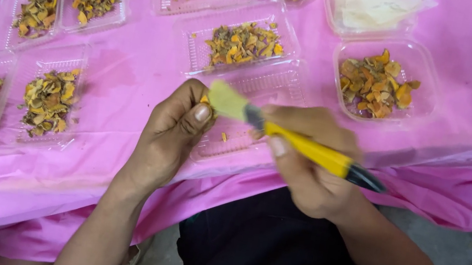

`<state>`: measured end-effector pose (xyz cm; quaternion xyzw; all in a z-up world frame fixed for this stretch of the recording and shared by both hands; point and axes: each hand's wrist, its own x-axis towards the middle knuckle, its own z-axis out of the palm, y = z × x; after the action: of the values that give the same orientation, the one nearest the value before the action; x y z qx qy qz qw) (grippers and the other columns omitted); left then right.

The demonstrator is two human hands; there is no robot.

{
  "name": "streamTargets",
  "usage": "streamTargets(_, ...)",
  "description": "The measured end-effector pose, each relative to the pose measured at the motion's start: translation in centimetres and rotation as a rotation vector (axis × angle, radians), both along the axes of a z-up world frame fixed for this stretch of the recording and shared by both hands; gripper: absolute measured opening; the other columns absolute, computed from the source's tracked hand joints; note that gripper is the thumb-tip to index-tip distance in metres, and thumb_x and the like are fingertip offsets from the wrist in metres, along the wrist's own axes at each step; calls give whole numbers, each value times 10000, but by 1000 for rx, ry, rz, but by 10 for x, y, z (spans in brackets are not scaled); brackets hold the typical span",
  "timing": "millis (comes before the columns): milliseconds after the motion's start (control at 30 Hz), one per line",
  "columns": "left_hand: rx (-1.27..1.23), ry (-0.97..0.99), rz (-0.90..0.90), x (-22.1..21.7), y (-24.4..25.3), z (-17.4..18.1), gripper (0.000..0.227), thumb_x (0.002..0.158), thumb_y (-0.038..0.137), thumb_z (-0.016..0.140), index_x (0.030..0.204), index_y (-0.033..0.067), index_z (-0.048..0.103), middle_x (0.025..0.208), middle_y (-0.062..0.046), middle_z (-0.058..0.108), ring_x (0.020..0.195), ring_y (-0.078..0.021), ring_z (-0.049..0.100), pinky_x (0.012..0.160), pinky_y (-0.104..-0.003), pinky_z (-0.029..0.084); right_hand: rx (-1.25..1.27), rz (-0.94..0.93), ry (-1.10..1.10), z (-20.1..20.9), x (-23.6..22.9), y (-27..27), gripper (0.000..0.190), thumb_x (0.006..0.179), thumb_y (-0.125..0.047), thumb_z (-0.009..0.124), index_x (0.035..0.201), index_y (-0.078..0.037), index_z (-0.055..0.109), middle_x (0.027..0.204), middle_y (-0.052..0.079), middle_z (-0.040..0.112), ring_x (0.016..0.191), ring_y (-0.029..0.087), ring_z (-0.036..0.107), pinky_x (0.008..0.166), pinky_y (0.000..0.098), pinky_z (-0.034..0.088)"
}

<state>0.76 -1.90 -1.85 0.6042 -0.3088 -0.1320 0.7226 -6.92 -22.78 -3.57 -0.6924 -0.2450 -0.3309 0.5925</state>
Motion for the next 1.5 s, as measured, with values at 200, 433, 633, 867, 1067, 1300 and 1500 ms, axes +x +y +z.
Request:
streamTargets(200, 232, -164, 93, -2, 8, 1, 242, 1075, 331, 483, 944, 127, 481, 774, 61, 379, 669, -62, 333, 605, -236, 312, -10, 86, 4, 0, 0, -7, 266, 970, -21, 573, 1207, 97, 595, 1053, 210, 686, 797, 233, 743, 685, 264, 605)
streamTargets(433, 246, -84, 144, 5, -5, 24, 190, 1067, 278, 507, 953, 126, 507, 764, 65, 378, 658, -54, 314, 583, -223, 282, -154, 165, 106, -1, -6, -12, 260, 983, -42, 601, 1215, 75, 613, 1062, 180, 744, 949, 242, 796, 837, 266, 645)
streamTargets(633, 309, -520, 112, 32, -78, 61, 229, 1091, 308, 427, 954, 133, 483, 920, 12, 487, 852, -131, 452, 794, -302, 388, -214, -11, 95, -17, -10, -19, 244, 980, -59, 599, 1171, 91, 629, 1081, 201, 722, 989, 270, 772, 905, 294, 622)
streamTargets(867, 558, -666, -204, 86, -196, 42, 266, 997, 188, 617, 750, 98, 654, 669, 3, 655, 590, -91, 559, 582, -278, 476, -237, -39, 62, -14, -10, -25, 207, 969, -35, 591, 1138, 75, 636, 1047, 189, 730, 901, 236, 791, 861, 277, 634)
streamTargets(1067, 523, -712, -217, 103, -163, 43, 154, 948, -4, 517, 872, 85, 617, 875, -44, 661, 843, -168, 631, 793, -324, 518, -209, -23, 58, -5, -11, -33, 212, 944, 70, 601, 1153, 67, 637, 1077, 179, 723, 909, 203, 757, 842, 244, 622)
streamTargets(1300, 605, -500, 106, 100, -58, 59, 200, 1009, 15, 476, 996, 135, 635, 682, 34, 519, 547, -72, 391, 503, -266, 331, -605, 187, 225, 16, 22, -34, 757, 689, 207, 569, 1387, -83, 535, 911, 73, 597, 749, 213, 614, 735, 330, 506)
streamTargets(1500, 685, -774, 67, 107, -34, 36, 135, 997, 16, 499, 1043, 35, 624, 865, -223, 705, 877, -421, 713, 796, -493, 557, -719, 337, 228, 30, 61, -16, 455, 843, 135, 464, 1261, 28, 610, 1015, 350, 683, 907, 610, 640, 786, 638, 527)
